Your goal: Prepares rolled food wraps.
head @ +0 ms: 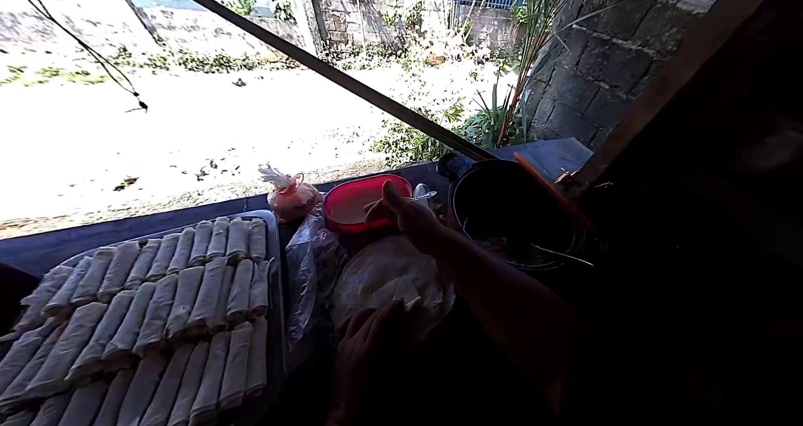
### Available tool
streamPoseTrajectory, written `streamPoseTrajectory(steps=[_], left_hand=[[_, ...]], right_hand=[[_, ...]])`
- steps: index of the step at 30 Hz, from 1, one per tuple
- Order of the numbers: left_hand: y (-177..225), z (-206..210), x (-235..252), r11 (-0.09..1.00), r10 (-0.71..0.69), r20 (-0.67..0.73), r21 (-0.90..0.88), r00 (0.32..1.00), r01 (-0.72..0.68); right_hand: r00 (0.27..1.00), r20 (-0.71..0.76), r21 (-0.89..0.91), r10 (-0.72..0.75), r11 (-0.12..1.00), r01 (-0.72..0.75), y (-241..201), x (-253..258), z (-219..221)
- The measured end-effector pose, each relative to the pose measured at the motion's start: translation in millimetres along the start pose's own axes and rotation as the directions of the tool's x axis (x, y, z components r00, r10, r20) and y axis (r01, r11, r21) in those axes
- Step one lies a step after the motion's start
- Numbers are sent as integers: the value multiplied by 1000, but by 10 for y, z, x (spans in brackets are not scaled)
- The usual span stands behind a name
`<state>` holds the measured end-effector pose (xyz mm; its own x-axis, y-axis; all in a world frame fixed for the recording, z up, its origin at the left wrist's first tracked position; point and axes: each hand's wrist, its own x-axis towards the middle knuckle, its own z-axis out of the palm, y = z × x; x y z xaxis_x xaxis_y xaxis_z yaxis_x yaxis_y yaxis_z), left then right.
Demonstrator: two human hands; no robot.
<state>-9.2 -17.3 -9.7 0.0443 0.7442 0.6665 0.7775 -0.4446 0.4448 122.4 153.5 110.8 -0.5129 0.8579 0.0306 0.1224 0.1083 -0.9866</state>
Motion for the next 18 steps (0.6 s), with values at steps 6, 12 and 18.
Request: streamPoseTrajectory(steps=[6,12,18], left_hand=[[17,8,25,1000,-14,9,2,1000,14],[-18,39,34,1000,-17,17,10,1000,17],[16,42,65,1000,-13,-7,13,1000,13]], right_hand=[[990,-137,-2,-32,999,32,-151,45,20],[965,-243,-596,-95,800,-71,-205,537,17],[973,-126,-879,191,434,-199,19,806,206]])
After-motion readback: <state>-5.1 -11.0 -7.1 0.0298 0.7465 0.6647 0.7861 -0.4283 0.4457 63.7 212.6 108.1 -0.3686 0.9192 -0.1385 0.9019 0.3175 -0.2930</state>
